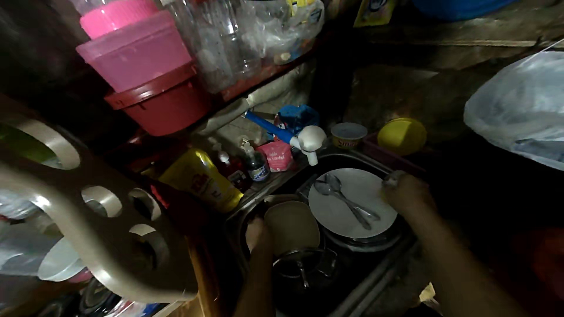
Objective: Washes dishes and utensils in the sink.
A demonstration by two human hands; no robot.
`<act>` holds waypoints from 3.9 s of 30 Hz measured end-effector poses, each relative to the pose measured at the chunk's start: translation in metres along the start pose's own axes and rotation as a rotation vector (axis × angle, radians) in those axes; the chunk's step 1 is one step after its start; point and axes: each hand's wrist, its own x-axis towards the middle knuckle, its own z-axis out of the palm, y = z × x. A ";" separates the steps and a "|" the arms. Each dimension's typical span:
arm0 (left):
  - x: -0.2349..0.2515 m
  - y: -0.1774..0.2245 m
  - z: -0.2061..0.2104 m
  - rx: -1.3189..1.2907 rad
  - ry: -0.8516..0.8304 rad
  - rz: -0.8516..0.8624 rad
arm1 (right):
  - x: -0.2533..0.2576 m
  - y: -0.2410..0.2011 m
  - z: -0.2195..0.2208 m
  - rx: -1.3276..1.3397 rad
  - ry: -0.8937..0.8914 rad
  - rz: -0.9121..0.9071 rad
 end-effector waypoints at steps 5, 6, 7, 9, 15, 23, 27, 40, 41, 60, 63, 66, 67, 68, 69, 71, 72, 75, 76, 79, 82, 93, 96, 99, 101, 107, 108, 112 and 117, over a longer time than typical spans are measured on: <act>0.009 -0.002 -0.005 -0.105 -0.183 0.013 | 0.005 0.005 0.005 -0.009 -0.031 0.060; 0.010 -0.004 -0.004 -0.135 -0.233 0.014 | 0.006 0.006 0.006 -0.021 -0.031 0.055; 0.011 -0.008 -0.002 -0.158 -0.274 0.023 | 0.007 0.006 0.006 -0.036 -0.036 0.053; 0.011 -0.012 0.000 -0.134 -0.362 0.079 | 0.007 0.004 0.006 -0.062 -0.048 0.054; -0.005 0.004 -0.029 0.046 -0.135 0.120 | 0.004 -0.001 0.003 -0.070 -0.048 0.063; -0.027 0.007 -0.062 -0.010 0.257 0.128 | -0.014 -0.024 -0.009 0.059 0.068 -0.065; -0.019 -0.009 -0.054 -0.767 0.180 0.064 | -0.037 -0.065 0.010 0.401 -0.079 -0.219; -0.031 -0.001 -0.040 -1.195 0.016 0.005 | -0.079 -0.127 0.081 -0.138 -0.570 -0.733; -0.032 0.002 -0.042 -1.244 -0.009 -0.002 | -0.073 -0.126 0.080 -0.036 -0.490 -0.734; -0.023 0.004 -0.043 -1.222 -0.083 0.036 | -0.081 -0.147 0.083 0.164 -0.740 -0.884; -0.030 -0.002 -0.049 -1.195 -0.107 -0.043 | -0.072 -0.132 0.078 -0.176 -0.639 -0.767; -0.036 0.010 -0.035 -1.181 -0.104 0.031 | -0.065 -0.139 0.084 -0.183 -0.436 -0.638; -0.036 0.013 -0.033 -1.158 -0.105 0.091 | -0.067 -0.144 0.085 -0.121 -0.444 -0.653; -0.033 0.015 -0.032 -1.140 -0.092 0.140 | -0.072 -0.148 0.087 -0.006 -0.497 -0.680; -0.029 0.014 -0.031 -1.143 -0.080 0.175 | -0.080 -0.149 0.089 0.130 -0.585 -0.713; -0.019 0.005 -0.031 -1.207 -0.076 0.186 | -0.094 -0.138 0.093 0.328 -0.754 -0.854; -0.018 0.001 -0.034 -1.256 -0.084 0.147 | -0.100 -0.130 0.088 0.302 -0.820 -0.923; -0.023 -0.010 -0.046 -1.246 -0.142 -0.051 | -0.101 -0.105 0.066 -0.196 -0.819 -1.037; -0.024 -0.012 -0.045 -1.223 -0.149 -0.069 | -0.095 -0.097 0.062 -0.337 -0.794 -1.023; -0.030 -0.003 -0.032 -1.186 -0.159 -0.016 | -0.080 -0.094 0.066 -0.488 -0.722 -0.936; -0.036 0.010 -0.026 -1.193 -0.172 0.086 | -0.103 -0.114 0.056 -0.349 -0.769 -0.876; -0.026 0.017 -0.042 -1.395 -0.328 0.330 | -0.084 -0.101 -0.002 0.663 -0.510 -0.612; -0.031 0.015 -0.027 -1.417 -0.383 0.418 | -0.064 -0.087 0.001 0.973 -0.334 -0.228; -0.044 0.012 -0.024 -1.457 -0.435 0.530 | -0.041 -0.059 0.027 1.205 -0.262 0.026; -0.065 0.024 -0.031 -1.474 -0.411 0.595 | -0.032 -0.047 0.043 1.332 -0.157 0.192; -0.101 0.053 -0.036 -1.269 -0.271 0.692 | -0.055 -0.053 0.011 1.240 0.048 -0.214; -0.104 0.058 -0.035 -1.240 -0.235 0.700 | -0.066 -0.052 0.010 1.093 0.072 -0.445; -0.105 0.066 -0.038 -1.133 -0.179 0.769 | -0.087 -0.045 0.034 0.710 0.290 -1.155; -0.118 0.065 -0.033 -1.063 -0.238 0.847 | -0.045 -0.045 0.010 0.780 0.111 -0.826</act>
